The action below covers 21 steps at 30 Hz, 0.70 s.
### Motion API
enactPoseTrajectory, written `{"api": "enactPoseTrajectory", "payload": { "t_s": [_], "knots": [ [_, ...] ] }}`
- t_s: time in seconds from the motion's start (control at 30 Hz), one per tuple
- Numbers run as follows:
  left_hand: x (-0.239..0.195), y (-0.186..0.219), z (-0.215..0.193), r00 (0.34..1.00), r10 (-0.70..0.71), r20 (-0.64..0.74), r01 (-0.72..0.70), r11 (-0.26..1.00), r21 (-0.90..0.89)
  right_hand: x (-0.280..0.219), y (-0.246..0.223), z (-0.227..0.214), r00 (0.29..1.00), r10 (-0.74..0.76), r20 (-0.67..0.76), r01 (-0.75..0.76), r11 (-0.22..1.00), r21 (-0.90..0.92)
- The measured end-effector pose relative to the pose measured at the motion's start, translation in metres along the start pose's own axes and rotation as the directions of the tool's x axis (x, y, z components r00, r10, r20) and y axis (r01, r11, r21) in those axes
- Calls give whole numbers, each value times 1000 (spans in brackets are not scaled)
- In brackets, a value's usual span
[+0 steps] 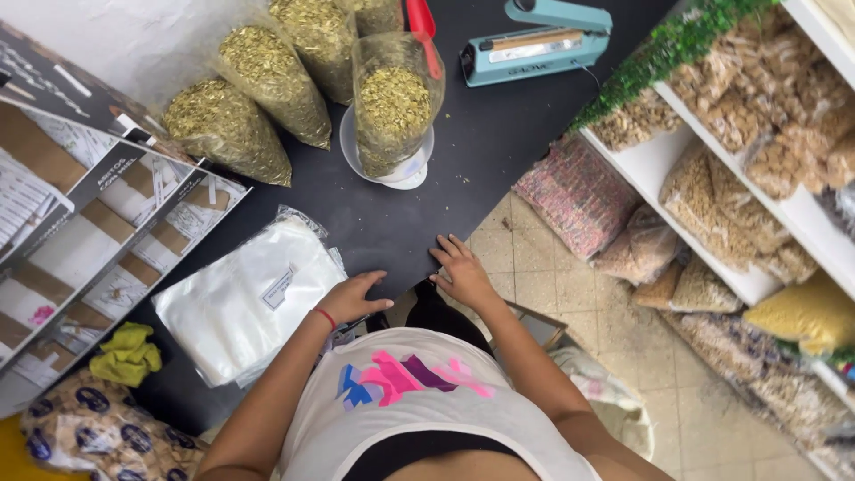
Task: The person is scooping dried herbs from a large white sack into smaller plastic bags and containers on a work table.
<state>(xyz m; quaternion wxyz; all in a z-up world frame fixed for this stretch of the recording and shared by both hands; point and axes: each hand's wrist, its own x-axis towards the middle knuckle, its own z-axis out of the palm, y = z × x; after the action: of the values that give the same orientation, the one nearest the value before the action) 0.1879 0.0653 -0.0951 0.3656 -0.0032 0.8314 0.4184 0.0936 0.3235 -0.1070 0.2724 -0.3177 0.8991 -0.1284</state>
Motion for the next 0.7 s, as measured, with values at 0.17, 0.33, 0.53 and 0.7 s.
{"api": "enactPoseTrajectory", "payload": {
  "t_s": [0.17,0.33,0.53,0.7],
  "knots": [
    [-4,6,5,997,52,59,-51,999,-17,-30,-20,-1,983,21,-180,20,974,226],
    [30,37,30,939,252,232,-273,960,60,-85,-31,3,925,201,-324,-22,877,480],
    [74,138,77,745,444,498,-609,757,237,-173,-11,19,689,548,-474,-182,764,619],
    [107,209,161,564,508,651,-778,591,213,-285,8,66,168,799,-577,-302,599,742]
  ]
}}
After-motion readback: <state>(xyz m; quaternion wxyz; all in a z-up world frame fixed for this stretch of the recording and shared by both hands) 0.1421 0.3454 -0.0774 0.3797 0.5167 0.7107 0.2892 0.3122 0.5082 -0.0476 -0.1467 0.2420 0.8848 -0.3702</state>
